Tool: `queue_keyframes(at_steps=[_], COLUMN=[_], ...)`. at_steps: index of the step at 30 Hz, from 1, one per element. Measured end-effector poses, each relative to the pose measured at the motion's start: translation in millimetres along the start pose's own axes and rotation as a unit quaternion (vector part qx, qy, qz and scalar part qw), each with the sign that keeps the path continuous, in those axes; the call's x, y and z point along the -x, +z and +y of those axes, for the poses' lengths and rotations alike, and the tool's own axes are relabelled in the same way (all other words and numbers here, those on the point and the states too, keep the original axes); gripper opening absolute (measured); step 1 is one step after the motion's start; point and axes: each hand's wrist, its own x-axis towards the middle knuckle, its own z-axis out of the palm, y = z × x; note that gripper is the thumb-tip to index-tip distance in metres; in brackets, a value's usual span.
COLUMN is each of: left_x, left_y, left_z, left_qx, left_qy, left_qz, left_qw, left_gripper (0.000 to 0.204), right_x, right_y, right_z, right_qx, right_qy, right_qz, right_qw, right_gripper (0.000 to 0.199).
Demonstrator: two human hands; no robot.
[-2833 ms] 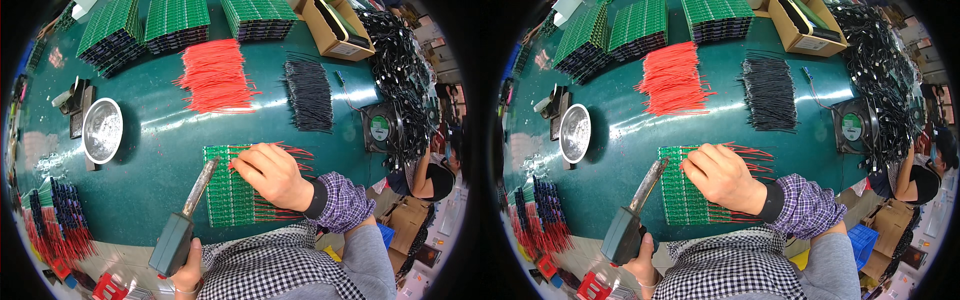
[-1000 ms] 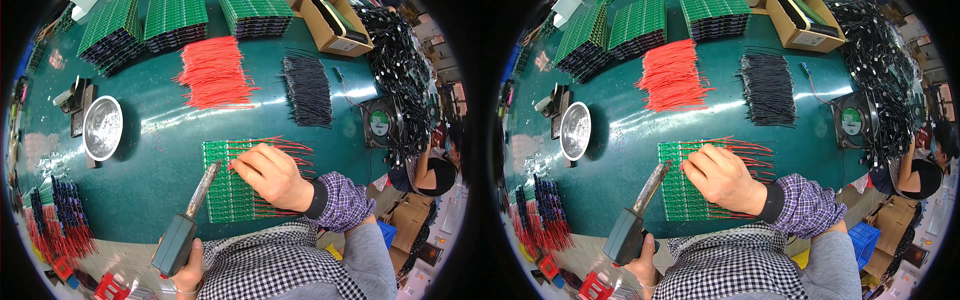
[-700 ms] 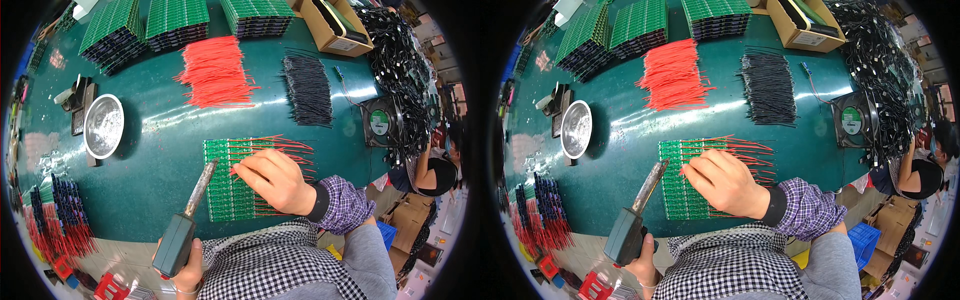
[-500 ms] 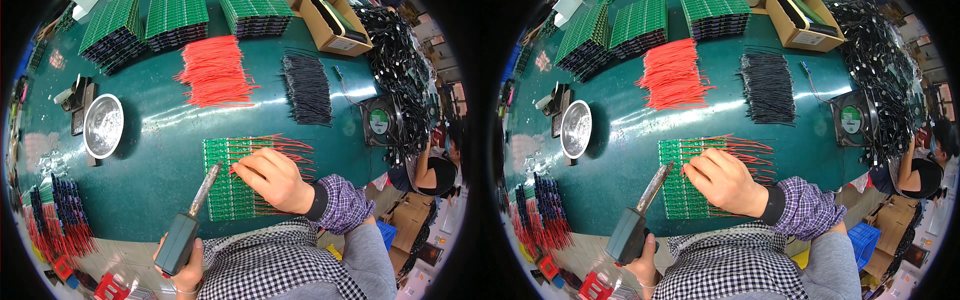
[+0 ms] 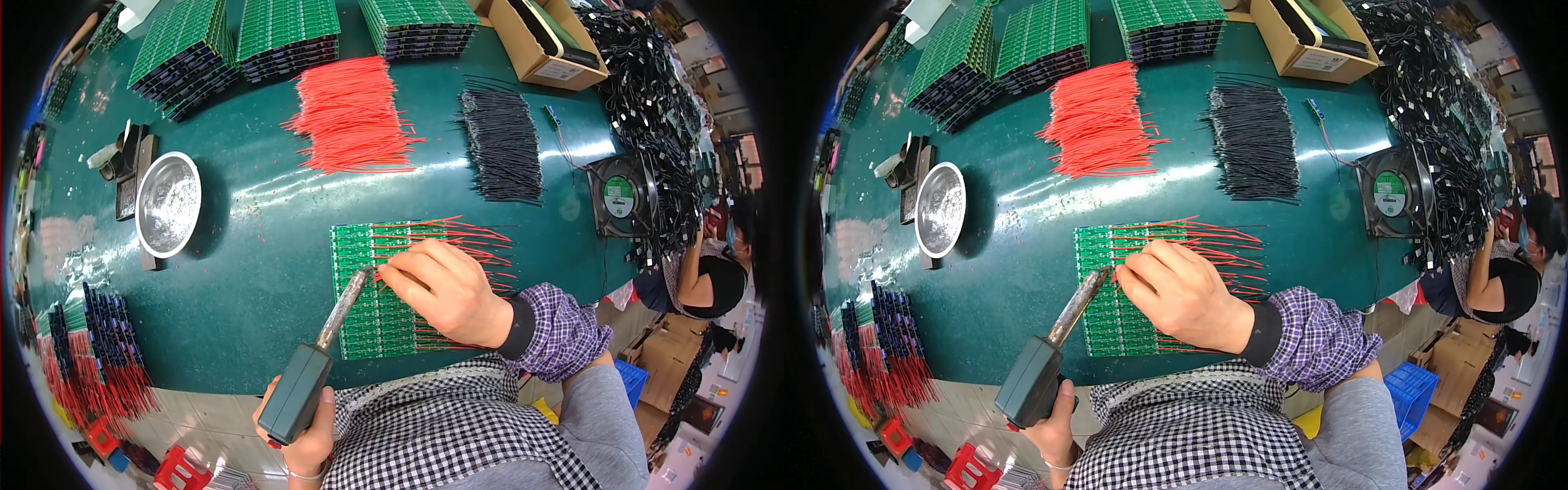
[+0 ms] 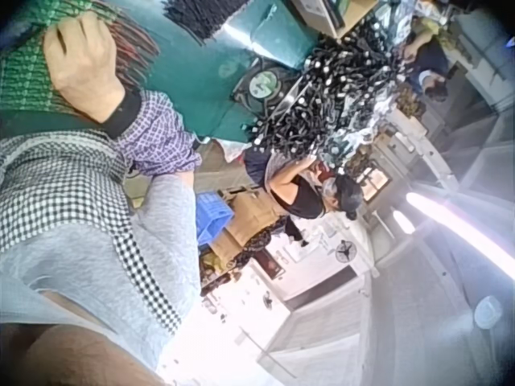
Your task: The person solders wires onto circuit board panels using a soldering tool, adjusting and positioning the wires by hand.
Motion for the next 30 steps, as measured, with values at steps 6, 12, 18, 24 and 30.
queue_keyframes(at_steps=[6,12,18,24,30], left_x=[0.6,7.9,12.4,14.2,13.7], left_y=[0.2,-4.1,-7.4,-4.0,-5.8], left_z=[2.3,-1.5,-7.0,-4.0,-3.0], left_qx=[-0.01,0.012,0.011,0.021,-0.001], left_qy=[-0.013,-0.045,-0.044,-0.038,-0.034], left_qz=[-0.001,0.022,0.028,0.055,0.048], left_qw=[1.0,0.999,0.999,0.998,0.998], left_gripper=[0.022,0.023,0.026,0.028,0.028], right_x=[0.1,0.5,0.9,0.2,6.0], right_y=[0.9,2.0,1.1,-5.5,-7.4], right_z=[0.0,-0.1,-1.1,-1.8,-8.0], right_qx=[0.005,0.01,0.013,-0.002,-0.006], right_qy=[0.0,-0.001,0.001,-0.004,-0.001], right_qz=[-0.002,-0.001,-0.007,0.006,0.003], right_qw=[1.0,1.0,1.0,1.0,1.0], right_gripper=[0.026,0.024,0.023,0.026,0.029])
